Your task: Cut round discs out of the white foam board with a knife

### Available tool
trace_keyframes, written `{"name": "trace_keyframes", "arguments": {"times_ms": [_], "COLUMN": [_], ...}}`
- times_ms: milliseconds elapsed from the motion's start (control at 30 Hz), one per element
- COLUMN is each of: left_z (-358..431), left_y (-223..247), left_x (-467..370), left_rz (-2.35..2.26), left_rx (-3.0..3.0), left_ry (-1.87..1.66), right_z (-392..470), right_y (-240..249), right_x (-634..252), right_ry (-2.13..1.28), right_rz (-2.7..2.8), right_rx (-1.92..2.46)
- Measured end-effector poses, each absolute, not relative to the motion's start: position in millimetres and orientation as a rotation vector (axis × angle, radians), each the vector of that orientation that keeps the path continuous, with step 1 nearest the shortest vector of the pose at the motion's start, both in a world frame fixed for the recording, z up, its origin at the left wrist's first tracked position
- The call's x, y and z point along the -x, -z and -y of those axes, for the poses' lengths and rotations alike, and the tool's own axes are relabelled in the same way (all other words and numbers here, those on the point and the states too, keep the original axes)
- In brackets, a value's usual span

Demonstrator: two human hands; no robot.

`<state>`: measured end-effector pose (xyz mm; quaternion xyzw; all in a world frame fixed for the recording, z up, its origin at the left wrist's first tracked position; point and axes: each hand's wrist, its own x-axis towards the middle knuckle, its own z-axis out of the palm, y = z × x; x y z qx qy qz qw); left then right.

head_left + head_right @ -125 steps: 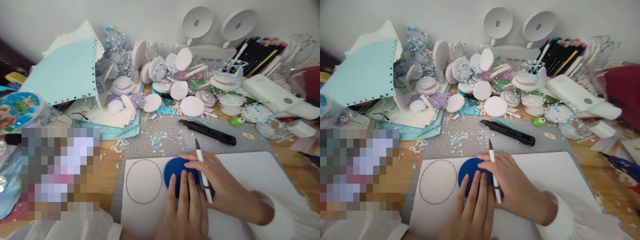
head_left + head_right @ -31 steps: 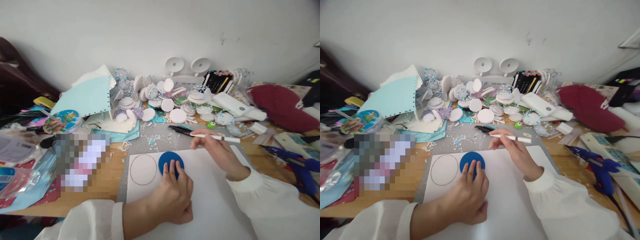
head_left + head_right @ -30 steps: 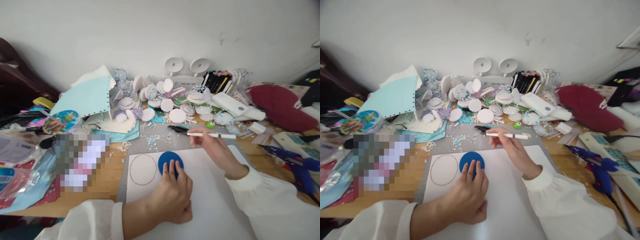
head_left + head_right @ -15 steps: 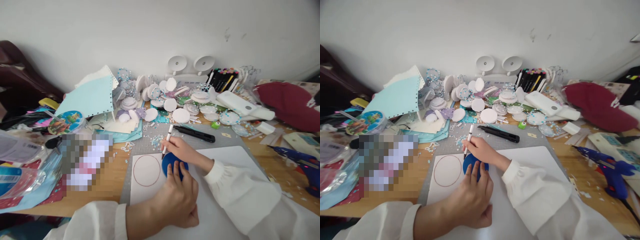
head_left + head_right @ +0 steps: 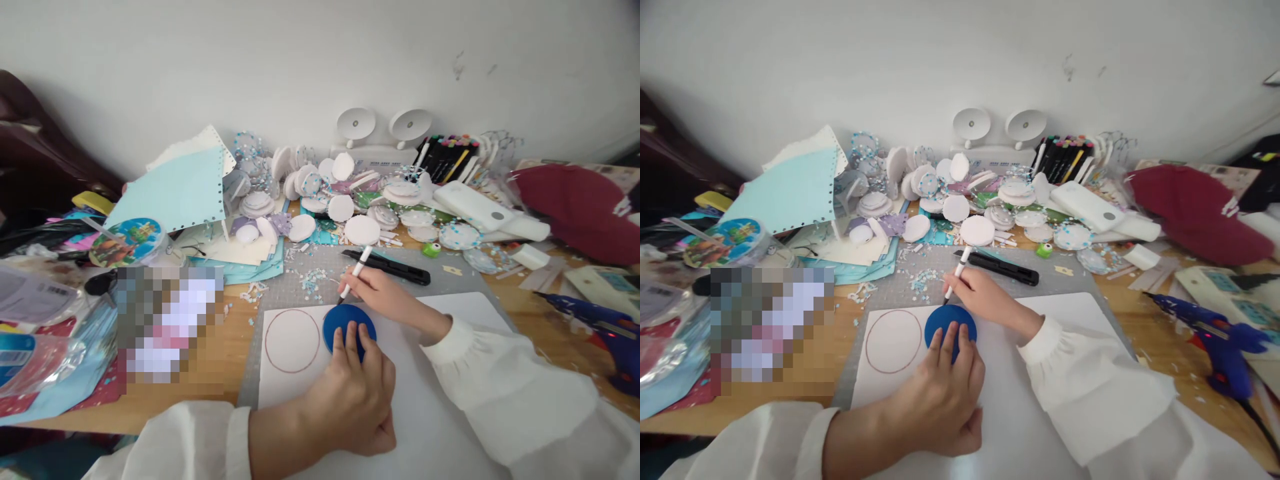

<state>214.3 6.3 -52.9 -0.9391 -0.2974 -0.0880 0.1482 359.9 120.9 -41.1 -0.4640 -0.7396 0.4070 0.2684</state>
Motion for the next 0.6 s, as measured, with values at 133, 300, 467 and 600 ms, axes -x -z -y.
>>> {"name": "trace_keyframes", "arguments": {"times_ms": [133,300,467,600], "left_z": [-7.1,-10.8,-23.6,-36.4], "left_y": [51.7,47.5,34.2,15.7], "left_x": [-213.8,-208.0,-200.4,-198.2], "left_rz": [0.830,0.814,0.818,0.974], "left_rx": [2.721,2.820,3.001,3.148], "left_ry": [0.237,0.199,0.153,0.026], "right_z": [-111.4,-91.2,-62.4,-36.6], "right_y": [43.1,40.1,37.9,46.1], "right_x": [-375.8,-392.2,-403.0,-407.3], "right_ry": [-1.051,-0.997,-0.935,-0.868], "right_rz": [1.956,1.929,1.921,1.892], "right_rx": [1.286,1.303,1.353,1.406]}}
